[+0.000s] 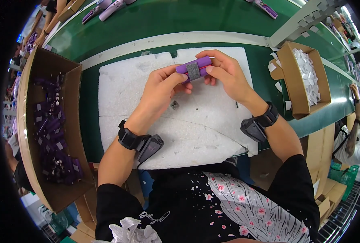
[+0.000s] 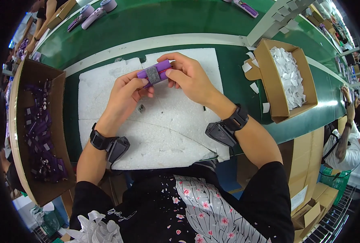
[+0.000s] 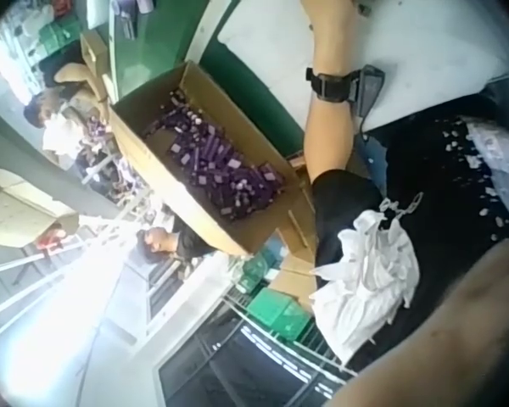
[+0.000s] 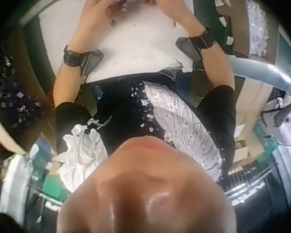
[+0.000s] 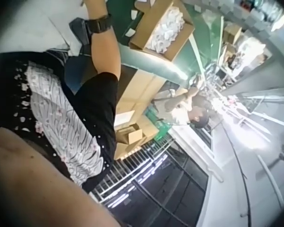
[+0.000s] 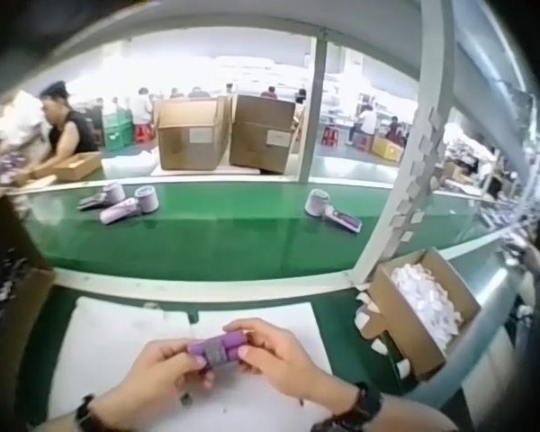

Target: The person picks up a battery pack, applies a piece of tape to it, and connects it to a circuit board inside a handheld fan housing. They then press the components together and place the assembled fan onto the conveyor belt.

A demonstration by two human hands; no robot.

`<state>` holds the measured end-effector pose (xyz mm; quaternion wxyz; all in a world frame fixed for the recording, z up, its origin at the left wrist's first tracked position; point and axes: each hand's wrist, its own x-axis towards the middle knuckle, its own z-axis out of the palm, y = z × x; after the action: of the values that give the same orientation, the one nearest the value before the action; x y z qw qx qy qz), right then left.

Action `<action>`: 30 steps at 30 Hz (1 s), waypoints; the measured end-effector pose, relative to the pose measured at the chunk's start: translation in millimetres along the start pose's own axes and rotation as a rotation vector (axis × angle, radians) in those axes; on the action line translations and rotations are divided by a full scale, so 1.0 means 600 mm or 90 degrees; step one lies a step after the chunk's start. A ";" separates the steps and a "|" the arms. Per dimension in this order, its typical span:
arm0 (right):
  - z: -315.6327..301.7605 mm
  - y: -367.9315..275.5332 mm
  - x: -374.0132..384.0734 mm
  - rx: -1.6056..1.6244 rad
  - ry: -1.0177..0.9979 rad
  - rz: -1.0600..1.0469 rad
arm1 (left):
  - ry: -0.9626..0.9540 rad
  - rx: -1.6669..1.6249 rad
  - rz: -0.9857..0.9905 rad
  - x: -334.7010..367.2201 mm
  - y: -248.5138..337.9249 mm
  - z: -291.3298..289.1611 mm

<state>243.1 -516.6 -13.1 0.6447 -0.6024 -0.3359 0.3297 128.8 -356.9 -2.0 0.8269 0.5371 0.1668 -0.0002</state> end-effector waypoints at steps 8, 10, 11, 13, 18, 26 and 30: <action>-0.004 0.004 0.001 0.020 -0.003 0.006 | -0.007 0.012 -0.008 0.000 0.001 0.000; -0.004 0.005 0.001 0.022 -0.004 0.006 | -0.011 0.009 -0.009 0.001 0.000 -0.001; -0.004 0.005 0.001 0.024 -0.005 0.006 | -0.012 0.008 -0.009 0.001 0.000 -0.001; -0.004 0.005 0.001 0.026 -0.006 0.006 | -0.012 0.007 -0.009 0.001 0.001 0.000; -0.004 0.001 0.002 0.045 -0.002 0.012 | -0.018 -0.014 -0.006 -0.001 0.002 0.000; -0.005 0.005 0.002 0.041 0.005 0.012 | -0.027 -0.033 -0.008 0.002 -0.001 -0.003; -0.004 0.005 0.002 0.025 0.010 0.002 | -0.025 -0.042 -0.007 0.001 -0.001 -0.005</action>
<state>245.4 -516.8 -16.0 0.6582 -0.5929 -0.3233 0.3327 128.4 -354.6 -3.9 0.8472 0.5085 0.1535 -0.0094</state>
